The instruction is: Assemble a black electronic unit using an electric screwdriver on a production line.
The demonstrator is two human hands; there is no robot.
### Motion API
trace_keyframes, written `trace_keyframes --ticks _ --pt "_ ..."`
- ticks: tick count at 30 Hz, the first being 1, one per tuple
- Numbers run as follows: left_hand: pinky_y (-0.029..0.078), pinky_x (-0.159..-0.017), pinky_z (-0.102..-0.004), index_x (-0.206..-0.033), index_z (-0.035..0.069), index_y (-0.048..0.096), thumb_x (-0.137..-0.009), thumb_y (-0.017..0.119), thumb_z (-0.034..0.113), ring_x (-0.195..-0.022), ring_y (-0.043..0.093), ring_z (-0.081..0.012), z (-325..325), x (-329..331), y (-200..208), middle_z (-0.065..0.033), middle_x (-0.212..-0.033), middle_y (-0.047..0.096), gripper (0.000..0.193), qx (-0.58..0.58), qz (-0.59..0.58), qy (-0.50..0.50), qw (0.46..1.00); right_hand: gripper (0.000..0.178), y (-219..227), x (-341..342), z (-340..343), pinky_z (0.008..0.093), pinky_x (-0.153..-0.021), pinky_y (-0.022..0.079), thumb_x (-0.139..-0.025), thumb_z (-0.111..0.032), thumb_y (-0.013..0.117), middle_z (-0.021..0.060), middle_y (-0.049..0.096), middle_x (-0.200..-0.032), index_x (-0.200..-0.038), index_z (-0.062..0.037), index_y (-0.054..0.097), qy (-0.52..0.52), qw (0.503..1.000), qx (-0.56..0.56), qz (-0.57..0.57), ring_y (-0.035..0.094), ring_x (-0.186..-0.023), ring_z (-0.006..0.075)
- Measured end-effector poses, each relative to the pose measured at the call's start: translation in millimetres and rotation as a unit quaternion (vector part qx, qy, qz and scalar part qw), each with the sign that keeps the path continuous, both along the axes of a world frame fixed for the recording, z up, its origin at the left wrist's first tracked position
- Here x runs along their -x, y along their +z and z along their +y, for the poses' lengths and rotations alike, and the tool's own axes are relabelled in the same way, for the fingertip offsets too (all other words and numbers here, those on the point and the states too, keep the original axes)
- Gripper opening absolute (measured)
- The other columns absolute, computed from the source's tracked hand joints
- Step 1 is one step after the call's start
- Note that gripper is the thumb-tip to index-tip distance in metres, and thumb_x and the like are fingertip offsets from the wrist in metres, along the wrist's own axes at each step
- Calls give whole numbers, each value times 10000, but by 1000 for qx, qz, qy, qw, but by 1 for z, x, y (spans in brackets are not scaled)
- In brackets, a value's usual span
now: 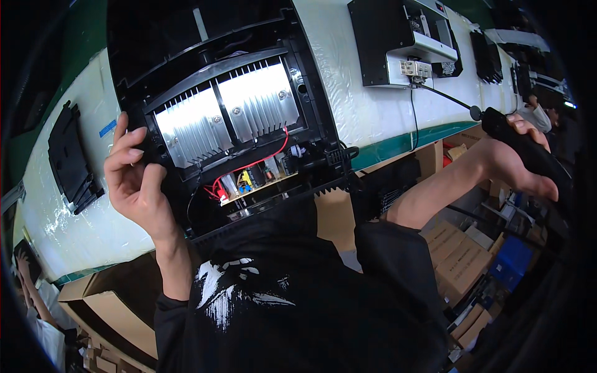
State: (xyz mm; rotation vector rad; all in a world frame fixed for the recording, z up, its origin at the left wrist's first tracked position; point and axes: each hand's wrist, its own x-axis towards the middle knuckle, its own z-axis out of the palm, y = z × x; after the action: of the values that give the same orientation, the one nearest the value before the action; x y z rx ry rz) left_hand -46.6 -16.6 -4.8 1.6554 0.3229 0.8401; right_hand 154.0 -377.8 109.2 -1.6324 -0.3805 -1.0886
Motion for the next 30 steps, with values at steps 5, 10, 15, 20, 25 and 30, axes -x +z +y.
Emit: trace_keyframes --ticks 5,10,15,20,25,30 --pt "260 -1083 -451 -863 31 489 -605 410 -161 -1291 383 -381 1 -1 -1 -144 -1058 610 331 5 4 3 1000 860 11 -29 -16 313 -489 454 -741 -852 195 79 520 -603 -724 -50 505 149 987 -55 21 516 -485 193" --pt "266 -1078 -445 -858 28 494 -612 404 -152 -1285 390 -372 2 0 -2 -140 -1070 603 319 0 -5 -4 1000 585 26 -69 33 346 -451 431 -893 -583 270 125 505 -655 -945 -28 446 101 993 36 48 480 -488 207" --pt "284 -1069 -430 -845 26 509 -631 428 -149 -1278 404 -350 -2 0 -2 -137 -1078 600 288 31 -33 -6 999 361 31 -87 54 349 -452 445 -944 -335 354 154 517 -667 -1217 -117 262 157 979 106 75 494 -496 236" --pt "307 -1055 -413 -802 29 535 -649 445 -149 -1274 411 -325 -3 -1 -2 -130 -1070 608 252 69 -52 -24 996 384 32 -77 63 333 -422 426 -937 -341 363 138 524 -648 -1222 -91 300 141 985 46 86 479 -463 225" --pt "305 -1051 -420 -798 31 547 -651 451 -143 -1262 420 -318 -3 -2 -3 -118 -1039 615 247 81 -73 -37 993 507 14 -64 63 315 -416 411 -936 -389 416 125 522 -645 -1313 -126 203 145 976 56 156 480 -469 194" --pt "307 -1043 -416 -783 35 555 -652 462 -133 -1235 437 -309 -2 -4 -6 -110 -1020 616 233 71 -71 -45 994 480 35 -24 48 313 -457 404 -882 -530 438 99 523 -686 -970 -58 443 146 970 14 192 489 -522 204"
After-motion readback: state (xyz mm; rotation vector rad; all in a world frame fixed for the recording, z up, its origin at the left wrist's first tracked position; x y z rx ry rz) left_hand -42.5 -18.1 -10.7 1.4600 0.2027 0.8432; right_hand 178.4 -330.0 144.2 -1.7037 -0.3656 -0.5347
